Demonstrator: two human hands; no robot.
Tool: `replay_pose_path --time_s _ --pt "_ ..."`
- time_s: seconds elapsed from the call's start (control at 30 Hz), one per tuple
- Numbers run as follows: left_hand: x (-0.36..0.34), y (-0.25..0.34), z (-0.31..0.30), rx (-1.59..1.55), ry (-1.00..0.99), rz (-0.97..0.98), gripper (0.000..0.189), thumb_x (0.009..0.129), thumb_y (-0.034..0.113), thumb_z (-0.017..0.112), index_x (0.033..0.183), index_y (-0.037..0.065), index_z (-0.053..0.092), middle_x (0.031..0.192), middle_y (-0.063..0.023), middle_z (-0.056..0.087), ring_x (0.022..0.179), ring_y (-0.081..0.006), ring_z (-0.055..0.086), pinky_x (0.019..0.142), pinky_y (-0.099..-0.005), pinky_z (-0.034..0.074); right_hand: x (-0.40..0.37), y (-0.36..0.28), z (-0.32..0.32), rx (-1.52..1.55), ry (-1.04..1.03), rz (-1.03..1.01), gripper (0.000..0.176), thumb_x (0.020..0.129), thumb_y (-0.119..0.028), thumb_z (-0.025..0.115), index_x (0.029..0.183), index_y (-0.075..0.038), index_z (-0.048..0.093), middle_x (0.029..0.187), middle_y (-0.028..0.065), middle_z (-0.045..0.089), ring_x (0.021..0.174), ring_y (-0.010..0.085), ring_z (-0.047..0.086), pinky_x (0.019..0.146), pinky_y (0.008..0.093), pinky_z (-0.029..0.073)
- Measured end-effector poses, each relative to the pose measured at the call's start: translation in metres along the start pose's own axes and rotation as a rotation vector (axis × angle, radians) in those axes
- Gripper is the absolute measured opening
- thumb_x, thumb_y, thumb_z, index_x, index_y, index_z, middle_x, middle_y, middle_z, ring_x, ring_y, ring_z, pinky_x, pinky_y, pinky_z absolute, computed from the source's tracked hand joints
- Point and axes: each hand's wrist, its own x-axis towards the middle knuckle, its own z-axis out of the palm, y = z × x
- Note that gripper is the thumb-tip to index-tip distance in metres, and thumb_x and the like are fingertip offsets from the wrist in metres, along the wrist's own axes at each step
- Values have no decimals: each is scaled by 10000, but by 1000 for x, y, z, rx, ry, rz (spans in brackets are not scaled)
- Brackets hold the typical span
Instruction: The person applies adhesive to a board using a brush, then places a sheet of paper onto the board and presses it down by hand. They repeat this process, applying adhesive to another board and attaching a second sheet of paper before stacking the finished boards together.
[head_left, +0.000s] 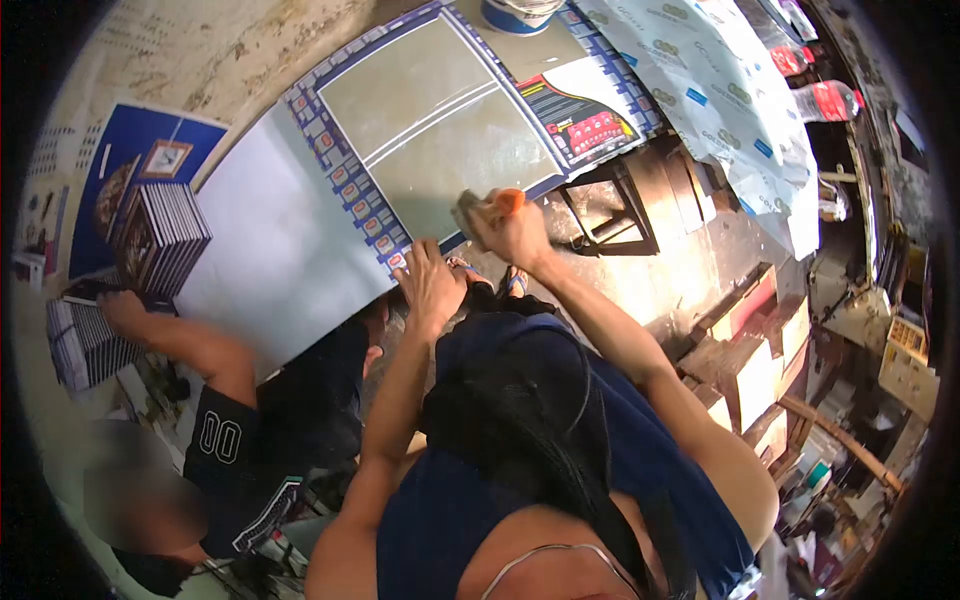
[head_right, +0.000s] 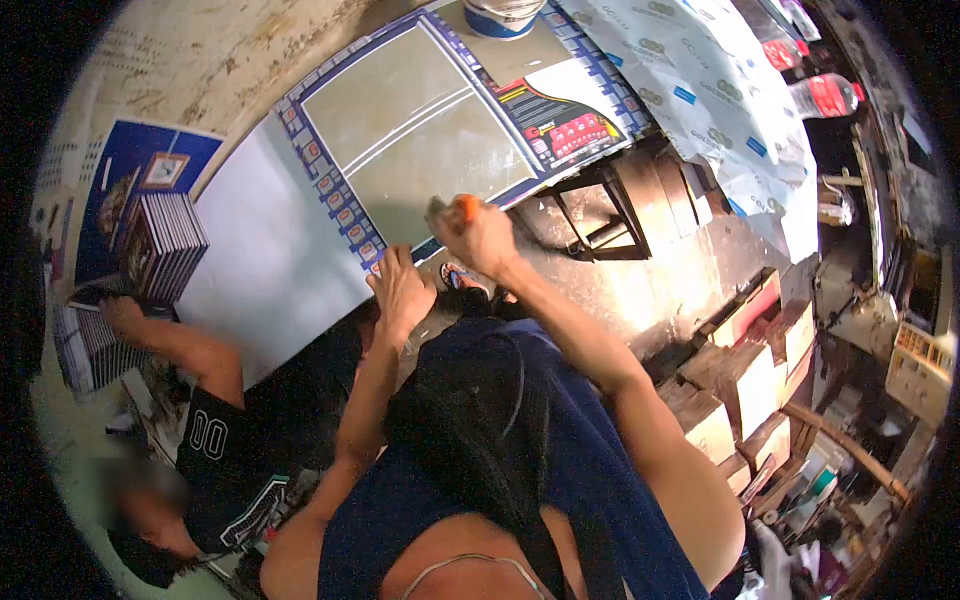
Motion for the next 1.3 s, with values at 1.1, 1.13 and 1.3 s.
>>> replay_pose_path --time_s 1.1,1.13,1.3 --pt "2 9 2 106 -132 -130 610 805 261 600 1361 60 451 1395 -137 406 1259 -331 467 945 -647 321 123 -21 38 -4 -371 -77 434 846 -477 601 935 -57 662 846 243 676 844 389 674 779 465 525" --pt "1 13 -3 99 -153 -142 595 818 249 604 1363 67 452 1396 -133 406 1260 -331 466 943 -648 323 146 -5 31 -41 -381 5 435 846 -478 591 946 -63 674 839 254 672 845 404 671 780 474 524" --pt "-3 10 8 103 -143 -181 543 850 161 640 1358 88 461 1384 -116 409 1232 -324 482 940 -622 330 237 78 -67 -181 32 43 448 887 -499 542 824 -80 689 750 213 675 696 391 673 642 473 546"
